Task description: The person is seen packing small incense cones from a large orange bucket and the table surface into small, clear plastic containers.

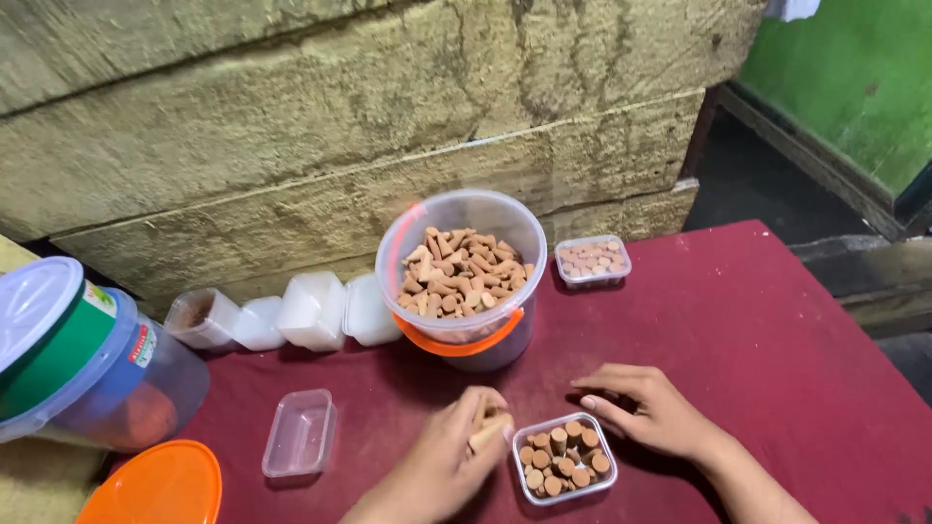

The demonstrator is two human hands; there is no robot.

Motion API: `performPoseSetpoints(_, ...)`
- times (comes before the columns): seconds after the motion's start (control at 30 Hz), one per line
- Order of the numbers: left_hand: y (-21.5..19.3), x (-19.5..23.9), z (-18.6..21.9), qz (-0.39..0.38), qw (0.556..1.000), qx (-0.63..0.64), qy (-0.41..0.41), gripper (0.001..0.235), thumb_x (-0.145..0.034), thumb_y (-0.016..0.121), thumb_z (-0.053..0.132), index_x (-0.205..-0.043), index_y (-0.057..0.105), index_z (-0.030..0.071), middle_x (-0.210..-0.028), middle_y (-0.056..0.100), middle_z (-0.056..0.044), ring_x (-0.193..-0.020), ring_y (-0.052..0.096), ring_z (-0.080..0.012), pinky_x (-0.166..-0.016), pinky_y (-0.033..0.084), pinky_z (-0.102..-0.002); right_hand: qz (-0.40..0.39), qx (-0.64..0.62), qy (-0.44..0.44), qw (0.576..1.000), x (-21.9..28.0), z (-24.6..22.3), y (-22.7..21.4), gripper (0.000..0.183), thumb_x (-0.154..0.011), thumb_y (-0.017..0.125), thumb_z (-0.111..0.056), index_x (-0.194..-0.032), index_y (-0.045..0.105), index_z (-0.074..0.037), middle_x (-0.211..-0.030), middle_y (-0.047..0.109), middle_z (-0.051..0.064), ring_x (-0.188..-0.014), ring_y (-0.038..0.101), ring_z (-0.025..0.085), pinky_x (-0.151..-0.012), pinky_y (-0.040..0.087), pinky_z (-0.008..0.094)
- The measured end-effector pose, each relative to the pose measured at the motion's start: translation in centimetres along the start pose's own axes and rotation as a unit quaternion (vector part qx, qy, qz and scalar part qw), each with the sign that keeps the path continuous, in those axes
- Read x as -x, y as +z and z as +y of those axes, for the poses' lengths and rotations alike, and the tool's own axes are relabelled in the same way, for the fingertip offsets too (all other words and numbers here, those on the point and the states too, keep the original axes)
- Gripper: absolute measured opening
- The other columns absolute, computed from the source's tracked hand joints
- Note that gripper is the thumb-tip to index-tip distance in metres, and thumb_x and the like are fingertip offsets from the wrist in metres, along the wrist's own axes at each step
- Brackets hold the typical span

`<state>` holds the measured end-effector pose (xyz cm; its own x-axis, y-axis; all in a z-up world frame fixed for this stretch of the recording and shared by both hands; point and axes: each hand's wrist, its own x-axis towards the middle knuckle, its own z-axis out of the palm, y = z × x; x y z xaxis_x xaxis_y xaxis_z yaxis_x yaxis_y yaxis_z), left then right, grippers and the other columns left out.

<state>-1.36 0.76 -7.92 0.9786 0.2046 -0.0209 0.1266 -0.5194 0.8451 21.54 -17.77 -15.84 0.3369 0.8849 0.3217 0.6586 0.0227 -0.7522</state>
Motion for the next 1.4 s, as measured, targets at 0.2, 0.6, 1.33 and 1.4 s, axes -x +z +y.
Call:
performPoseSetpoints(0.2,2.6,-3.7,-5.9,0.004,0.999,-0.052,0.007,0.019,-0.104,0.056,0.026,-0.11,0.053,0.009,-0.094,0.067,-0.005,-0.082,0.062,-0.0182,-0.074,0.05,-0.036,-0.11,-0.09,0.013,0.99,-0.1,-0.8,0.4,0.031,-0.096,0.062,-0.033,-0.105,0.081,-0.01,-0.097,0.087,0.002,-0.085,0.085,0.014,-0.072,0.068,0.028)
performPoseSetpoints(0.6,5.2,-11.5,-4.3,-0.03,0.998,0.036,0.04,0.02,-0.101,0.058,0.026,-0.11,0.059,0.008,-0.102,0.07,-0.003,-0.096,0.065,-0.017,-0.089,0.05,-0.034,0.057,-0.064,0.096,0.992,-0.3,0.6,-0.7,0.027,-0.094,0.067,-0.027,-0.075,0.079,-0.011,-0.062,0.076,-0.002,-0.041,0.068,0.009,-0.044,0.053,0.023)
performPoseSetpoints(1.33,7.5,-12.8,-7.8,0.079,0.969,0.052,0.229,0.032,-0.083,0.073,0.0,-0.115,0.069,0.003,-0.093,0.072,-0.015,-0.086,0.075,-0.0359,-0.074,0.062,-0.039,0.094,-0.04,0.088,0.991,-2.4,0.7,0.2,0.016,-0.081,0.08,-0.011,-0.097,0.081,-0.011,-0.076,0.079,0.009,-0.065,0.076,0.023,-0.061,0.06,0.038)
performPoseSetpoints(1.4,7.6,-12.8,-7.8,0.087,0.967,0.036,0.238,0.032,-0.083,0.075,0.001,-0.114,0.069,0.003,-0.089,0.071,-0.014,-0.086,0.075,-0.0342,-0.073,0.062,-0.037,0.102,-0.042,0.096,0.989,-2.5,0.5,0.2,0.012,-0.084,0.077,-0.011,-0.095,0.082,-0.011,-0.063,0.074,0.009,-0.054,0.071,0.018,-0.054,0.058,0.035)
